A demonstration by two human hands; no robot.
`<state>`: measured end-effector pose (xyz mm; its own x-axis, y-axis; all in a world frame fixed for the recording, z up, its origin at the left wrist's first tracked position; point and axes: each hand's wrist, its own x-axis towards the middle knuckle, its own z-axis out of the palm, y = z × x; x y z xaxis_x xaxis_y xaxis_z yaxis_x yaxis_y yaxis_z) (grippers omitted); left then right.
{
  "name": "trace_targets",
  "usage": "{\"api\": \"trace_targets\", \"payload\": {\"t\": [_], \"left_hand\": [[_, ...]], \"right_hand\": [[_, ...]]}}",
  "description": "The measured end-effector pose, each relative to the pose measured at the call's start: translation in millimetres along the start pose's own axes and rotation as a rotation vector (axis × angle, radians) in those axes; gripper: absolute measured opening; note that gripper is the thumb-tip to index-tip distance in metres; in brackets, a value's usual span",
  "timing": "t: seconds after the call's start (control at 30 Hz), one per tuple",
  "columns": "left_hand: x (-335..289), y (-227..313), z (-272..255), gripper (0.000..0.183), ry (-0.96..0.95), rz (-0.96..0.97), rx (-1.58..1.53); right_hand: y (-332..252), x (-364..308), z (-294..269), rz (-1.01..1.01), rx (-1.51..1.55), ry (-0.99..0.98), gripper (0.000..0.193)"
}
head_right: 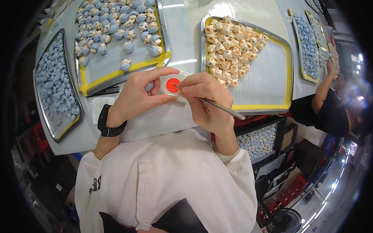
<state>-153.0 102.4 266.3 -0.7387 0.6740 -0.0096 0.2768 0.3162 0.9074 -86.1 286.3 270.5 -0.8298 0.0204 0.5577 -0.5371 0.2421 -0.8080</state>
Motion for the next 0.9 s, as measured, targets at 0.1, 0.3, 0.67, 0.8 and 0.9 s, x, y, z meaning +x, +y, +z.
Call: {"api": "trace_targets", "payload": {"t": [0.1,0.3,0.67,0.8,0.9], "left_hand": [[-0.1,0.2,-0.4,0.055,0.000,-0.003,0.004],[-0.4,-1.9,1.2,0.055,0.018,0.020,0.003],[-0.7,-2.1,-0.6,0.055,0.006,-0.006,-0.023],[-0.2,2.2,0.8,0.056,-0.001,-0.010,0.002],[0.1,-0.9,0.1,0.056,0.004,-0.002,0.001]], "right_hand": [[0.7,0.6,-0.2,-0.015,0.003,-0.004,0.026],[-0.1,-0.5,0.2,-0.031,0.029,0.033,0.026],[-4.9,4.4,0.5,0.032,-0.073,-0.021,0.025],[-9.3,3.5,-0.3,-0.007,-0.143,-0.039,0.027],[-7.4,3.9,3.5,-0.072,-0.156,-0.044,0.029]]}}
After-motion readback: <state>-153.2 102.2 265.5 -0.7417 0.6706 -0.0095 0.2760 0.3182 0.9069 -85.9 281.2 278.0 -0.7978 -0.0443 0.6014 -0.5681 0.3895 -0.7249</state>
